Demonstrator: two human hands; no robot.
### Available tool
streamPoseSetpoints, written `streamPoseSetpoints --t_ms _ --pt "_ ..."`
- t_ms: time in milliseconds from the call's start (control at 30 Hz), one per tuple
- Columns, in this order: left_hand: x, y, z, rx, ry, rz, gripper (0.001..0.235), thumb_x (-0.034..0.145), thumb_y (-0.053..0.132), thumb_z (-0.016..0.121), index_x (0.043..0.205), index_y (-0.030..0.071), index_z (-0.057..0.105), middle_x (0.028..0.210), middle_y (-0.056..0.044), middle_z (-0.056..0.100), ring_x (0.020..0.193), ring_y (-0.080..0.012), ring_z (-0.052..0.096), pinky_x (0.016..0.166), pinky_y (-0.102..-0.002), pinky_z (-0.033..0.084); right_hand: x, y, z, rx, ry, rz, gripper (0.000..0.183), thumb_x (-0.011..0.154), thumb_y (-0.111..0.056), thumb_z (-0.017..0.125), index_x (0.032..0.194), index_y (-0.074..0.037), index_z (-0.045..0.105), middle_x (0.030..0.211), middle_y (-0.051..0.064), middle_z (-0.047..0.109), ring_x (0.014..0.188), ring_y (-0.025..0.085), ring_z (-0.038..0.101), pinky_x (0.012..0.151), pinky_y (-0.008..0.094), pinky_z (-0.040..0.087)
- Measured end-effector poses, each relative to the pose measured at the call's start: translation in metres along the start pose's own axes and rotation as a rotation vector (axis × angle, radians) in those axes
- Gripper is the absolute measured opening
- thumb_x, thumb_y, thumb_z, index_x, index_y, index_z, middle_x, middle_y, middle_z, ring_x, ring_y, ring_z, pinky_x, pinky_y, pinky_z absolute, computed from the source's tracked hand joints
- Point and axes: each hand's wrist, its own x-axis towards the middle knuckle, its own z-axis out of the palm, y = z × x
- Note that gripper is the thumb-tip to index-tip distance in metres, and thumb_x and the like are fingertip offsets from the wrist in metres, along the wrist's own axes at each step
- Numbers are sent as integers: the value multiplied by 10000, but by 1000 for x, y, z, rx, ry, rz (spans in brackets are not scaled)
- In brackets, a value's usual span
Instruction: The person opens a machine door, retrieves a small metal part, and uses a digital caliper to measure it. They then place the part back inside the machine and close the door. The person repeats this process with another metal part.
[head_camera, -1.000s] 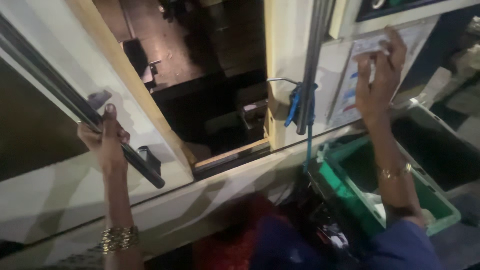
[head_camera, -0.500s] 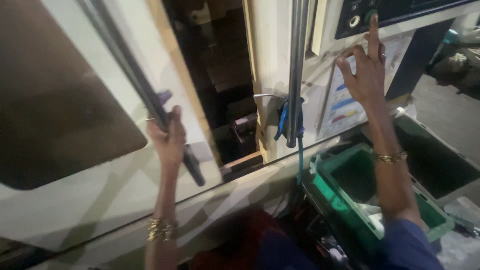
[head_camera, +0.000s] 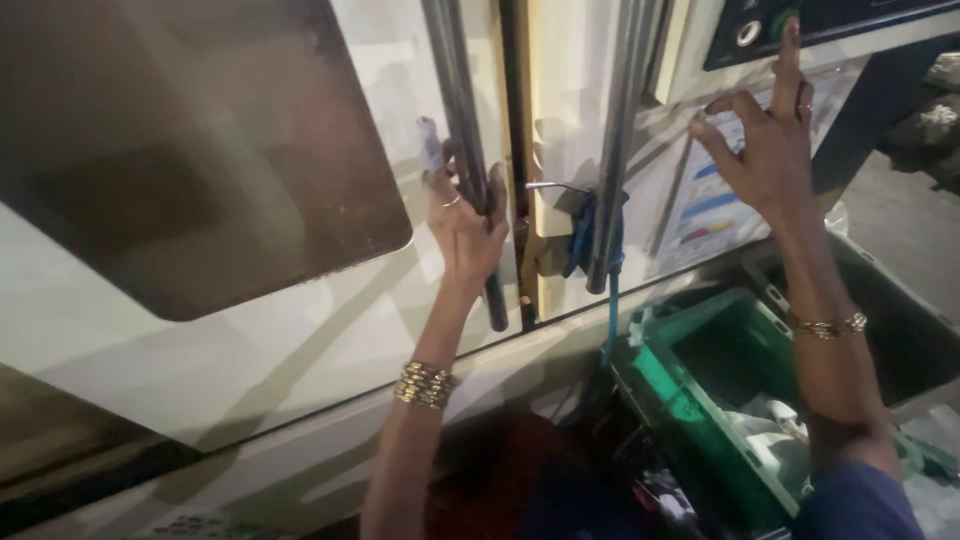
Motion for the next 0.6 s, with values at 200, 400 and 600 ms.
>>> streamPoseSetpoints --t_ms 200,400,600 --pt "8 17 32 21 -81 87 846 945 67 718 1596 -13 182 1377 -270 486 1136 -401 584 953 -509 525 9 -3 -9 150 -116 96 384 947 -478 884 951 -107 789 1782 181 50 1523 386 407 1147 559 494" --pt "7 16 27 -38 -39 99 798 1003 22 680 1619 -11 174 1612 -304 353 1374 -474 485 1156 -544 411 34 -3 -59 256 -188 237 297 891 -388 834 839 -103 767 1504 204 510 1123 264 693 957 419 587" --pt "9 19 21 -82 -126 -16 827 1031 74 686 1642 -23 138 1622 -232 404 1286 -408 527 1147 -508 409 85 -83 -77 558 333 76 144 1099 -194 819 1122 -64 764 1112 88 765 936 172 752 777 268 600"
